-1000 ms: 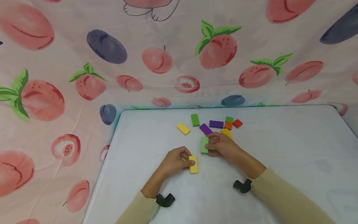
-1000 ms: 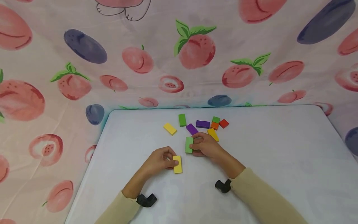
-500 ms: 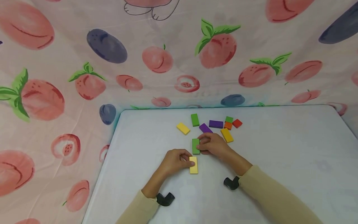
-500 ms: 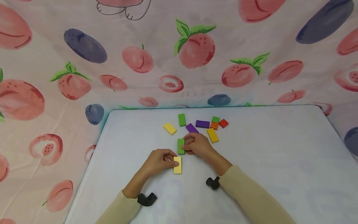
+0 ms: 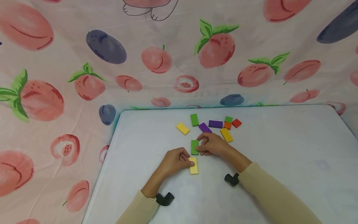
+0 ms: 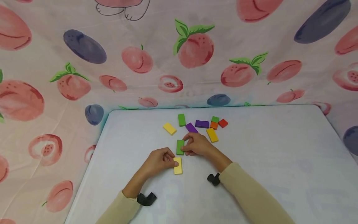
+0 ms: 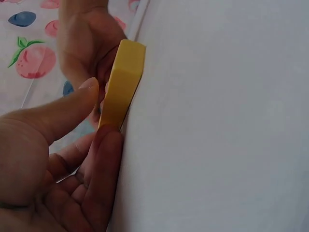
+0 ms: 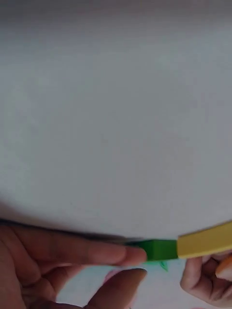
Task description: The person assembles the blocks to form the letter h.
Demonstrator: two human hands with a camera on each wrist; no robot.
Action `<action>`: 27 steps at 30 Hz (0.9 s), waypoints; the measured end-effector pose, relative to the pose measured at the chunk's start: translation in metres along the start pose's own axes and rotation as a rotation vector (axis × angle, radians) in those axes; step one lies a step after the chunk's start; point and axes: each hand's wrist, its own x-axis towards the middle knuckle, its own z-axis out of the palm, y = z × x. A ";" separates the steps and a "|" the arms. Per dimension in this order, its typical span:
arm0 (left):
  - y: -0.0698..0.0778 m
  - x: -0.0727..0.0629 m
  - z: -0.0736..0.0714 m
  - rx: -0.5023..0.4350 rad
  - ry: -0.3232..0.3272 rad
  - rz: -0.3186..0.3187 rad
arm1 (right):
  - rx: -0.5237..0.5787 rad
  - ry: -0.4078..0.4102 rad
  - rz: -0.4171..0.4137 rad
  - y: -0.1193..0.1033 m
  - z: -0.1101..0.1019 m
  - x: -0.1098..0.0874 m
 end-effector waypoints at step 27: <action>-0.007 0.006 -0.001 -0.087 -0.072 -0.011 | -0.155 -0.036 -0.067 0.002 -0.005 0.001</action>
